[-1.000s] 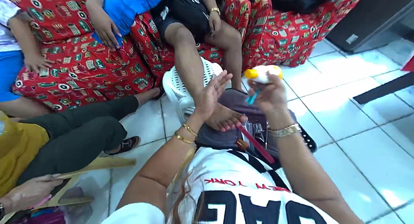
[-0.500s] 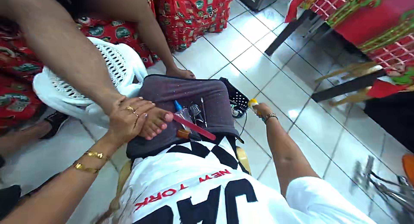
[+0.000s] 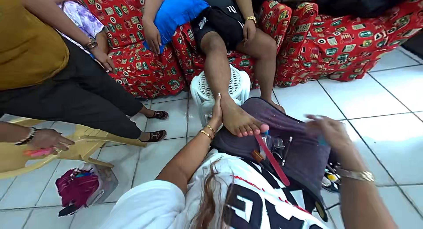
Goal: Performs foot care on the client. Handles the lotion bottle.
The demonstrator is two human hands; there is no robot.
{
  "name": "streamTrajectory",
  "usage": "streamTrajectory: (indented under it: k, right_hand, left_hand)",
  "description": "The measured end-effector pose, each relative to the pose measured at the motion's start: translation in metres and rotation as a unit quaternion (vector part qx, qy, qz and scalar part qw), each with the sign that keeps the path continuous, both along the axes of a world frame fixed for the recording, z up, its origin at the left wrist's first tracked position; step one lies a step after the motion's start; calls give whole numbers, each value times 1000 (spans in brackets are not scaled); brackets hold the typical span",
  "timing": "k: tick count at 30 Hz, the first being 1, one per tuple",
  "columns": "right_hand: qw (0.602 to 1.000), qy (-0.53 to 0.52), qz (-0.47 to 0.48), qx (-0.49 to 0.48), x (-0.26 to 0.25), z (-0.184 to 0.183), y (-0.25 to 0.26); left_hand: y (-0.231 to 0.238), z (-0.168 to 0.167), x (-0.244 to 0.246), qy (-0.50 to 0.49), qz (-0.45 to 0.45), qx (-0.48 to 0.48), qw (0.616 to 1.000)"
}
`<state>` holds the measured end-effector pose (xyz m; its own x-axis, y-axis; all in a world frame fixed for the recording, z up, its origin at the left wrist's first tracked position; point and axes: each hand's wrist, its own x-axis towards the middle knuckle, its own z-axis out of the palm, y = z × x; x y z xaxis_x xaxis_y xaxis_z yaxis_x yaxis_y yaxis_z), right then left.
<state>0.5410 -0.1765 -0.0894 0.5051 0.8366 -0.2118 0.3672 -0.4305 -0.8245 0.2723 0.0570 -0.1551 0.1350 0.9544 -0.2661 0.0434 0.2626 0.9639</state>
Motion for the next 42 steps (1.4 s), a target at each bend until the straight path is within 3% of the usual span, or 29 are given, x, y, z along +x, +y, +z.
streamTrajectory:
  k: [2, 6, 10, 13, 15, 17, 18, 19, 20, 22, 25, 29, 31, 33, 35, 38, 40, 42]
  right_hand:
    - [984, 75, 135, 86, -69, 26, 36]
    - [952, -60, 178, 242, -124, 18, 33]
    - [935, -101, 156, 303, -148, -4, 17]
    - [932, -13, 110, 346, -158, -23, 11]
    - [932, 40, 96, 348, -161, -28, 12]
    - [930, 76, 93, 346, -162, -26, 12]
    - [929, 87, 95, 346, -161, -25, 12]
    - [928, 95, 98, 347, -161, -22, 13]
    - [926, 99, 106, 349, -162, -19, 13]
    - [919, 102, 123, 361, -165, -14, 12]
    - [922, 88, 97, 364, -164, -15, 16]
    - [948, 20, 70, 309, -141, -22, 20]
    - [963, -50, 117, 239, -127, -16, 26]
    - [959, -95, 213, 159, -121, -6, 41]
    - [945, -93, 294, 112, -128, -1, 58]
    - [920, -53, 358, 149, -140, -6, 84]
    - [904, -38, 391, 169, -146, -5, 97]
    - [903, -49, 390, 172, -152, -1, 101]
  left_hand:
    - [-16, 9, 5, 18, 9, 11, 1000]
    - [-97, 50, -12, 97, -123, 151, 976]
    - [-119, 69, -33, 100, -324, 350, 873]
    - [-68, 63, -31, 90, -504, 445, 735]
    - [-25, 59, -22, 175, -537, 531, 632]
    - [6, 95, -11, 374, -598, 430, 563]
    - [24, 120, 0, 473, -629, 355, 505]
    - [54, 126, 6, 511, -654, 339, 443]
    - [91, 98, -4, 426, -630, 453, 466]
    - [100, 89, 1, 392, -651, 452, 468]
    - [27, 106, -1, 370, -671, 385, 515]
    - [-54, 132, -21, 328, -725, 286, 534]
    - [-76, 138, -36, 228, -744, 318, 541]
    - [-77, 126, -49, 113, -693, 436, 563]
    - [-59, 93, -59, 51, -606, 490, 625]
    - [-29, 26, -75, 106, -455, 557, 686]
    - [-33, -5, -75, 126, -307, 527, 782]
    - [-42, -13, -61, 78, -189, 375, 904]
